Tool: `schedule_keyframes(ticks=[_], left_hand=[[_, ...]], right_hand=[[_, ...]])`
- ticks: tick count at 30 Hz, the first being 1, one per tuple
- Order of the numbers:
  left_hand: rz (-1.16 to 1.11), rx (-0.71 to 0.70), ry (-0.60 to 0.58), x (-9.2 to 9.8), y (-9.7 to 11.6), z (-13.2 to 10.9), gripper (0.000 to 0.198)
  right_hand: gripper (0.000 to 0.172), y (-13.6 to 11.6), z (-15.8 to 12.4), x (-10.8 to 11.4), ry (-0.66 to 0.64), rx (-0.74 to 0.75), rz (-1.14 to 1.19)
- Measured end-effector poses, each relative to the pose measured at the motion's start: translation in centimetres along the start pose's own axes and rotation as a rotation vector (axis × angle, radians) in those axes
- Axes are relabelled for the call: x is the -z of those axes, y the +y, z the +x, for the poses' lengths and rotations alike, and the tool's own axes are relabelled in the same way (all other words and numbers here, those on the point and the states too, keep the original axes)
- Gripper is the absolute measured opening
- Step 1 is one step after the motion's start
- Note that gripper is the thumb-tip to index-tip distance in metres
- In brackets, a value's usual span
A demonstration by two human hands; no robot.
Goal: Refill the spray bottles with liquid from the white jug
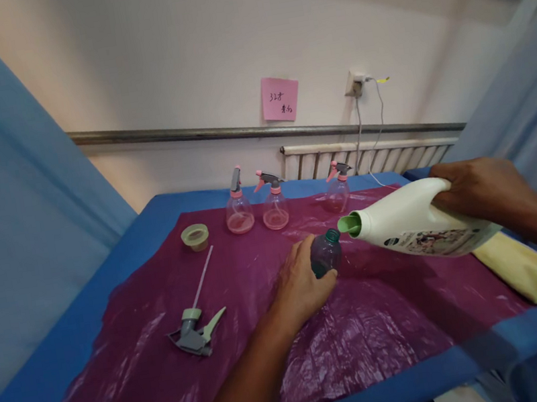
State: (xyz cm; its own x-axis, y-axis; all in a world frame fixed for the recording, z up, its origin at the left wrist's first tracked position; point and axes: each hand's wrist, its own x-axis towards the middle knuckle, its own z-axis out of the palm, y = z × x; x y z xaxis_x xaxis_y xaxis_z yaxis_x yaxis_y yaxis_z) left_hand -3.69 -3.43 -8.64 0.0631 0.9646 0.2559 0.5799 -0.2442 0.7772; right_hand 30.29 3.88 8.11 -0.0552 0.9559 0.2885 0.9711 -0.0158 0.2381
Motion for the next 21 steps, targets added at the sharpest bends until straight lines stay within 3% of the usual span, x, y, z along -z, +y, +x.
schedule_keyframes(ticks=[21], left_hand=[[0.005, -0.004, -0.009, 0.0, 0.1, -0.1, 0.071]], right_hand=[[0.022, -0.7, 0.1, 1.8, -0.04, 0.035, -0.092]])
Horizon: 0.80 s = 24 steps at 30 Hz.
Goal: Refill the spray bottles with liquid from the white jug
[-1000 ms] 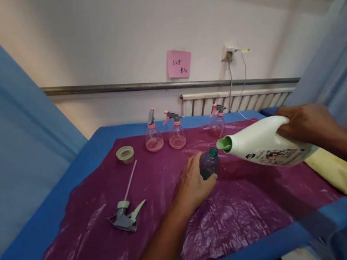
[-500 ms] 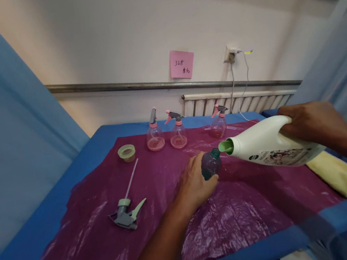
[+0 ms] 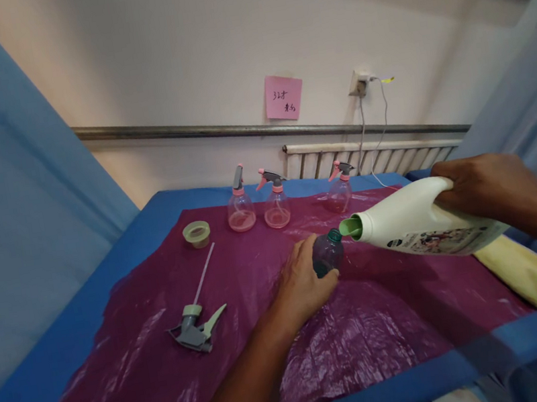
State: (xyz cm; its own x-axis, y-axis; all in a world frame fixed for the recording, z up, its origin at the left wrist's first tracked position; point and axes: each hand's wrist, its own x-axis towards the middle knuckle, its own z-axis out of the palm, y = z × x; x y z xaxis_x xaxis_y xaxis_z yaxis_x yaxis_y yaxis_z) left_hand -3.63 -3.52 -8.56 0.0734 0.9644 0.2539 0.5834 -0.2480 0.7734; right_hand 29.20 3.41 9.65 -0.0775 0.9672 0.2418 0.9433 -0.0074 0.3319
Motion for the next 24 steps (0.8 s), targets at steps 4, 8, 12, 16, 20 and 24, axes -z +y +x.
schedule_keyframes(ticks=[4, 8, 12, 16, 20, 24], left_hand=[[-0.023, -0.012, 0.009, -0.1, -0.16, 0.0, 0.075], [-0.025, -0.013, 0.004, -0.09, -0.2, 0.0, 0.076], [-0.02, -0.014, 0.01, -0.17, -0.26, 0.0, 0.076], [-0.025, -0.005, 0.012, -0.22, -0.24, -0.01, 0.078], [-0.025, -0.005, 0.015, -0.19, -0.12, -0.05, 0.077], [-0.029, -0.011, 0.012, -0.11, -0.01, -0.07, 0.077]], right_hand=[[0.021, 0.08, 0.11, 0.21, -0.001, 0.013, -0.047], [0.022, 0.22, 0.15, 0.48, 0.01, 0.04, -0.078], [0.022, 0.27, 0.16, 0.83, 0.022, 0.051, -0.103], [0.021, 0.35, 0.26, 0.88, 0.041, 0.049, -0.107], [0.019, 0.54, 0.33, 0.56, 0.072, 0.061, -0.103], [0.019, 0.64, 0.32, 0.41, 0.094, 0.07, -0.102]])
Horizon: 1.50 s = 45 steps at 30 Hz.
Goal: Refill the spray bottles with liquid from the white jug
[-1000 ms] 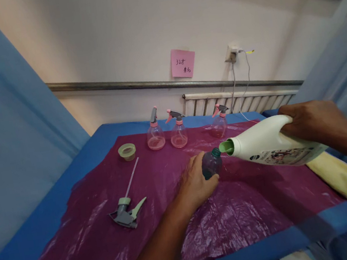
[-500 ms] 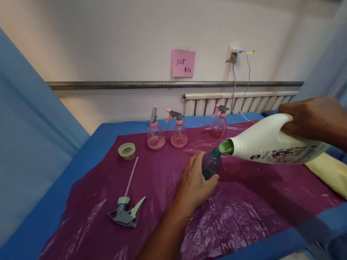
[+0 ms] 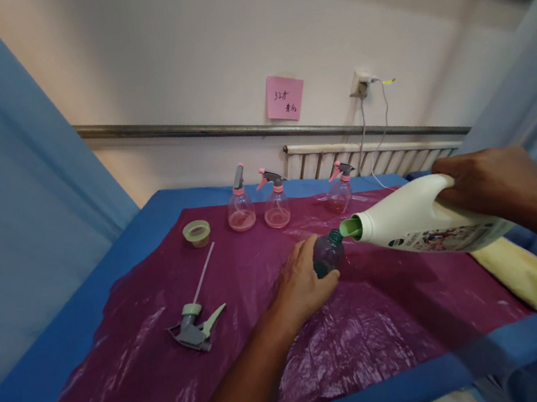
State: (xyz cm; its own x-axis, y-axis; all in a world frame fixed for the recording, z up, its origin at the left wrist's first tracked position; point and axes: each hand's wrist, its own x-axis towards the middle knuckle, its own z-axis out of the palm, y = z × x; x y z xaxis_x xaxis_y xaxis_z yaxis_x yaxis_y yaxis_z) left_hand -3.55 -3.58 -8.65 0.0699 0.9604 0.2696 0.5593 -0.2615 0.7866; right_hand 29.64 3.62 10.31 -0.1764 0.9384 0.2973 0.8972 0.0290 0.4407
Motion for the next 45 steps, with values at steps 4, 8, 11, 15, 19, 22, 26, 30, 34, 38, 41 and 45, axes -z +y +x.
schedule_keyframes(ticks=[4, 8, 11, 15, 19, 22, 26, 30, 34, 38, 41, 45], left_hand=[[0.002, -0.013, -0.011, 0.0, 0.0, 0.0, 0.077], [0.009, -0.014, -0.009, 0.0, -0.1, 0.0, 0.078], [-0.001, -0.023, -0.006, 0.0, -0.1, 0.0, 0.077], [-0.005, -0.027, -0.007, 0.1, 0.1, 0.0, 0.077], [0.007, -0.023, -0.012, 0.1, 0.2, 0.0, 0.078], [0.005, -0.019, -0.013, 0.1, 0.2, 0.0, 0.079], [0.004, -0.031, -0.015, 0.1, 0.1, 0.0, 0.079], [0.011, -0.026, -0.02, 0.0, 0.0, 0.0, 0.08], [0.016, -0.017, -0.024, 0.0, 0.0, 0.0, 0.081], [0.014, -0.029, -0.014, -0.1, -0.1, 0.0, 0.08], [0.013, -0.041, -0.008, -0.2, -0.2, 0.0, 0.081], [0.017, -0.036, -0.015, -0.2, -0.2, -0.1, 0.081]], right_hand=[[0.019, 0.0, 0.0, 0.1, 0.005, 0.003, -0.001], [0.02, 0.1, 0.0, 0.1, 0.017, 0.019, -0.015], [0.02, 0.2, 0.0, 0.1, 0.034, 0.024, -0.037], [0.019, 0.2, -0.1, 0.4, 0.042, 0.039, -0.026], [0.021, 0.1, -0.1, 0.8, 0.063, 0.055, -0.033], [0.023, 0.2, 0.0, 1.0, 0.08, 0.073, -0.06], [0.025, 0.3, 0.1, 1.1, 0.077, 0.098, -0.094], [0.025, 0.1, 0.1, 1.5, 0.04, 0.084, -0.102], [0.023, 0.1, 0.1, 1.7, 0.033, 0.077, -0.113], [0.023, 0.3, 0.2, 1.6, 0.039, 0.103, -0.113], [0.023, 0.4, 0.3, 1.5, 0.046, 0.096, -0.105], [0.024, 0.4, 0.3, 1.7, 0.027, 0.089, -0.099]])
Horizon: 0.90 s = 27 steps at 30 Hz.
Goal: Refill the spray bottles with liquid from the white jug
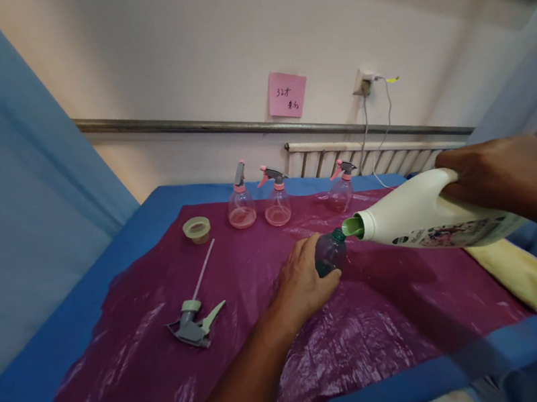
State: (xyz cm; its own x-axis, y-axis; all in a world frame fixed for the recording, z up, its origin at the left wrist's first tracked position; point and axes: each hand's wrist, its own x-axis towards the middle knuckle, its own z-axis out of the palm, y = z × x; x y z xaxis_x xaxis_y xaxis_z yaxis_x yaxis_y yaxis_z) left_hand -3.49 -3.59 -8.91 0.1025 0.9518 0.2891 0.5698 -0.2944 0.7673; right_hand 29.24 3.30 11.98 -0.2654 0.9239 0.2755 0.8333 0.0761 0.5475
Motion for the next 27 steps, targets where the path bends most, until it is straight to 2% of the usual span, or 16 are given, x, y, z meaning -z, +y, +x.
schedule_keyframes(ticks=[9, 27], left_hand=[[0.003, 0.004, 0.01, -0.1, 0.0, 0.0, 0.082], [0.005, 0.001, 0.007, -0.2, -0.1, 0.0, 0.08]], right_hand=[[0.024, -0.1, -0.1, 0.4, -0.012, 0.015, -0.055], [0.019, -0.2, 0.0, 1.1, -0.002, 0.009, 0.036]])
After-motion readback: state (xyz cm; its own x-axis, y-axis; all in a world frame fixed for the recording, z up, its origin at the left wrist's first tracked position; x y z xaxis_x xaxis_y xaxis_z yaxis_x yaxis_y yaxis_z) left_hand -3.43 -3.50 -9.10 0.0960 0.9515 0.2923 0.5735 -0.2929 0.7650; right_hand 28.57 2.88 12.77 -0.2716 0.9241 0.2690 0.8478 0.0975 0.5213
